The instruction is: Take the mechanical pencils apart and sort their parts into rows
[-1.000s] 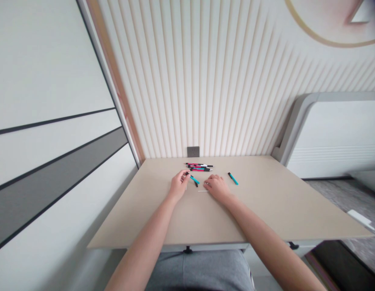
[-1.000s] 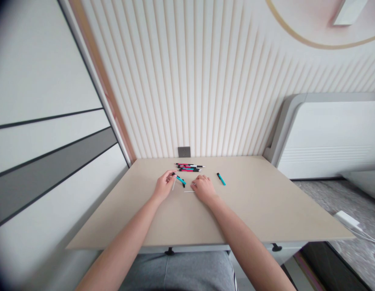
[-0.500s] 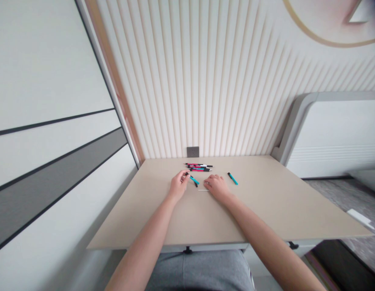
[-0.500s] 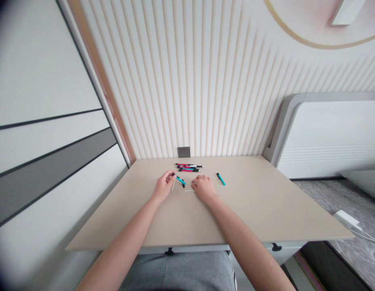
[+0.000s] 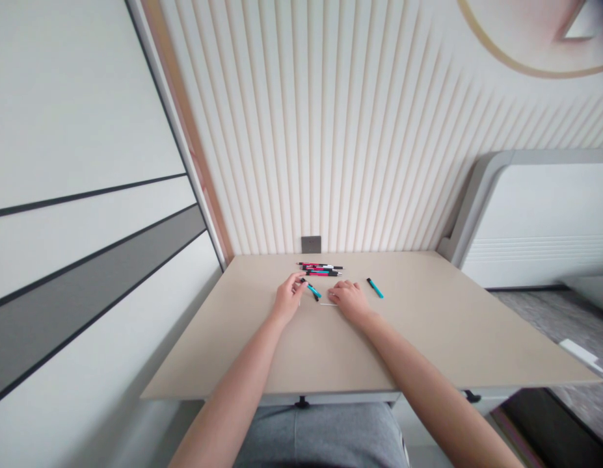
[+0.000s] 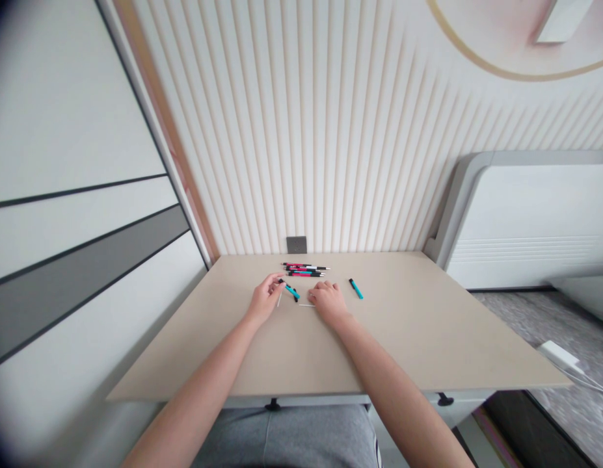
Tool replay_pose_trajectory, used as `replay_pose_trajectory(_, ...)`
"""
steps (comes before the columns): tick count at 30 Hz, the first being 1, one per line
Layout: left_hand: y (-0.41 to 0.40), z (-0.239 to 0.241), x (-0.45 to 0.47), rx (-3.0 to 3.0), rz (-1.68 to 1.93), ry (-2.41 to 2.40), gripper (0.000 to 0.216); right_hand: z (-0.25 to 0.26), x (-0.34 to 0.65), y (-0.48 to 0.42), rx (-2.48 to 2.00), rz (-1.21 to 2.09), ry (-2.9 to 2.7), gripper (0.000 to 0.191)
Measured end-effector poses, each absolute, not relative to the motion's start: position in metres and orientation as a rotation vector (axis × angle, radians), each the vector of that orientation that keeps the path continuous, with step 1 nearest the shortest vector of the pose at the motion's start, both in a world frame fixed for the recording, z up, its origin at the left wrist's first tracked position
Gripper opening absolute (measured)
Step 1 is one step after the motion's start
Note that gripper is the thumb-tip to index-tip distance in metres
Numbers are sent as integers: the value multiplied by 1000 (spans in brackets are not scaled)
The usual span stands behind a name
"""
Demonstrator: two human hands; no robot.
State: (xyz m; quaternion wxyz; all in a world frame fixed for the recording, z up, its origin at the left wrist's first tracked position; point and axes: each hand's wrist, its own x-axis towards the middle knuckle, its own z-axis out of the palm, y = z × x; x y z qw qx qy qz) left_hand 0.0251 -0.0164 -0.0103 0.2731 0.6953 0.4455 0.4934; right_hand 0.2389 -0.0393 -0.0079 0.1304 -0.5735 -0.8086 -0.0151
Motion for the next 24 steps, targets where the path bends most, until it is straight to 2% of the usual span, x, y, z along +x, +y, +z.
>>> replay_pose_trajectory(9,-15,-12,25,1919,1322,1197,22,-2,239,-47,-1628,-10,-2290,26)
replay_pose_trajectory(16,-26,-5,30,2102,1213,1155,20,1,229,-56,-1201,85,-2173,31)
replay_pose_trajectory(24,-32,-4,35,2171,1217,1116,18,3,229,-57,-1101,166,-2103,20)
